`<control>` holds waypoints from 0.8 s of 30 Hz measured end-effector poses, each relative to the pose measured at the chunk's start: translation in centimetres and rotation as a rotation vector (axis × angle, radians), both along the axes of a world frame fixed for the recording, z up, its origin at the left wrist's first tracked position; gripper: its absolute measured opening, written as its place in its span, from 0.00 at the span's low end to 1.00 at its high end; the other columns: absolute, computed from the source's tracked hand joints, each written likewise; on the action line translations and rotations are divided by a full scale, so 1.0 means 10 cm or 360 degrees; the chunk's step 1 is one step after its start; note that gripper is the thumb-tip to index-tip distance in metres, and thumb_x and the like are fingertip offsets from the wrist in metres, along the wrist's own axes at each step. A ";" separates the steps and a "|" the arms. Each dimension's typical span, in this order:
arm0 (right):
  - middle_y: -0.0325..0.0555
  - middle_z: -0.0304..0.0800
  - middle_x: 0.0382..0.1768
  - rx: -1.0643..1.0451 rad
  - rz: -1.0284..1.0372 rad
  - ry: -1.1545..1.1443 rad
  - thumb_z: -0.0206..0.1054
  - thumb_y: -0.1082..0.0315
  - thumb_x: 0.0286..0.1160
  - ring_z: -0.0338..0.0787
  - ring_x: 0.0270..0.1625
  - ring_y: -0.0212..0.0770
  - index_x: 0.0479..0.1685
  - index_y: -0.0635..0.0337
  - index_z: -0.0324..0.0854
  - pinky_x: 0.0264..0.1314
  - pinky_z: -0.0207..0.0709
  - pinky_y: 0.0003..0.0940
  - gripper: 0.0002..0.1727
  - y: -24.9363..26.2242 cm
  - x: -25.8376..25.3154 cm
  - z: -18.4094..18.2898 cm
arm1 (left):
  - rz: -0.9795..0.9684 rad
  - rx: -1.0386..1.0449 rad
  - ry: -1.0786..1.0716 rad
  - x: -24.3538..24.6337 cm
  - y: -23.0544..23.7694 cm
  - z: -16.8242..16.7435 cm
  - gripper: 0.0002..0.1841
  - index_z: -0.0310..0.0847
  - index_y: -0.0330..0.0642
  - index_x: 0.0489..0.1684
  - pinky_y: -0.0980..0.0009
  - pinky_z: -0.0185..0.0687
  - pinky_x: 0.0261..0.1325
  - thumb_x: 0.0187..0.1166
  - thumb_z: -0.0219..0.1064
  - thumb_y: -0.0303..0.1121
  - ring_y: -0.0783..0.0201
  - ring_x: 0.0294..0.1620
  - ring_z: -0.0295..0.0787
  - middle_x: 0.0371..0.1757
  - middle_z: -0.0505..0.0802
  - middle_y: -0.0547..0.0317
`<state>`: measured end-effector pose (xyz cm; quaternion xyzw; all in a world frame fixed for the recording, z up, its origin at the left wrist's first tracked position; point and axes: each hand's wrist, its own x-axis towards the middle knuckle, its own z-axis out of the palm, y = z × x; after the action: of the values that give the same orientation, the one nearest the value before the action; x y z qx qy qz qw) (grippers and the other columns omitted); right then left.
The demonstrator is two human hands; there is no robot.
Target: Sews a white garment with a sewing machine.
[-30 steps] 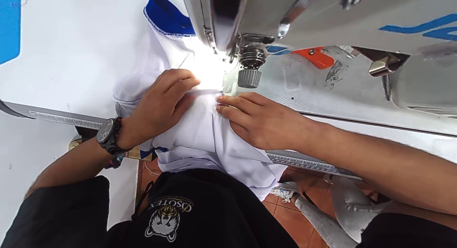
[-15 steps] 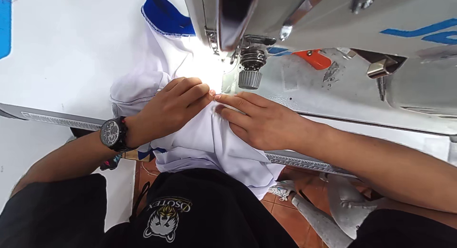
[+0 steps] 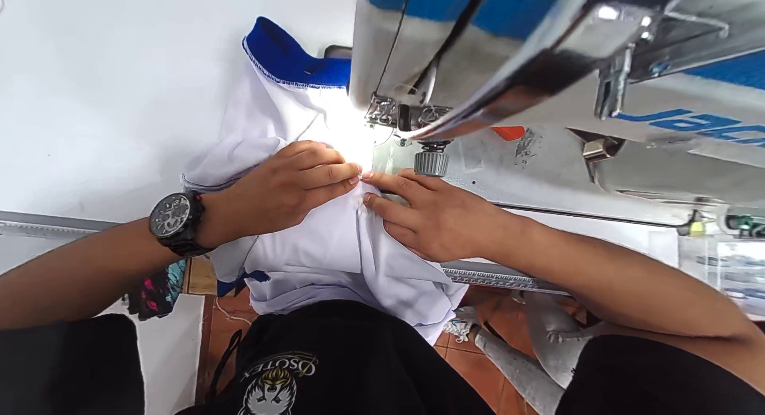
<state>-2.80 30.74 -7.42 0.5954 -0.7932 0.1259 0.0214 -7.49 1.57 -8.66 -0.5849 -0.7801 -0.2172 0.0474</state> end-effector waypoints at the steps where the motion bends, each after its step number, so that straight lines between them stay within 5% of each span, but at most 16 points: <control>1: 0.56 0.88 0.65 0.0004 -0.0004 0.0013 0.46 0.71 0.86 0.77 0.79 0.62 0.45 0.64 0.81 0.71 0.74 0.54 0.15 0.00 0.00 0.00 | -0.0018 -0.0007 0.0006 -0.03 0.00 -0.01 0.22 0.88 0.41 0.66 0.58 0.70 0.80 0.82 0.51 0.18 0.52 0.72 0.83 0.68 0.91 0.53; 16: 0.56 0.88 0.64 -0.0055 -0.0139 0.0024 0.49 0.67 0.81 0.81 0.73 0.61 0.42 0.61 0.83 0.66 0.74 0.54 0.15 0.00 -0.17 -0.05 | -0.0241 0.0004 0.0063 -0.55 0.03 0.00 0.21 0.92 0.44 0.59 0.59 0.72 0.74 0.82 0.52 0.22 0.55 0.69 0.84 0.64 0.93 0.57; 20: 0.54 0.87 0.67 -0.0156 -0.0418 0.0023 0.49 0.74 0.81 0.87 0.61 0.54 0.42 0.64 0.83 0.50 0.78 0.46 0.14 -0.05 0.03 -0.07 | -0.0148 -0.0093 0.0063 -0.47 0.11 0.15 0.18 0.92 0.42 0.53 0.59 0.74 0.72 0.83 0.52 0.24 0.54 0.67 0.85 0.61 0.94 0.55; 24: 0.59 0.85 0.72 -0.0370 -0.0486 -0.0180 0.47 0.78 0.85 0.88 0.66 0.55 0.48 0.70 0.82 0.56 0.82 0.43 0.15 -0.19 0.13 -0.04 | -0.0038 -0.0068 0.0158 -0.31 0.25 0.20 0.12 0.89 0.36 0.42 0.60 0.82 0.57 0.80 0.57 0.25 0.49 0.55 0.90 0.50 0.94 0.47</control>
<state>-1.46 28.87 -7.82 0.4536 -0.8544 0.2451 0.0643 -10.63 4.07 -6.65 -0.6051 -0.7741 -0.1718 0.0708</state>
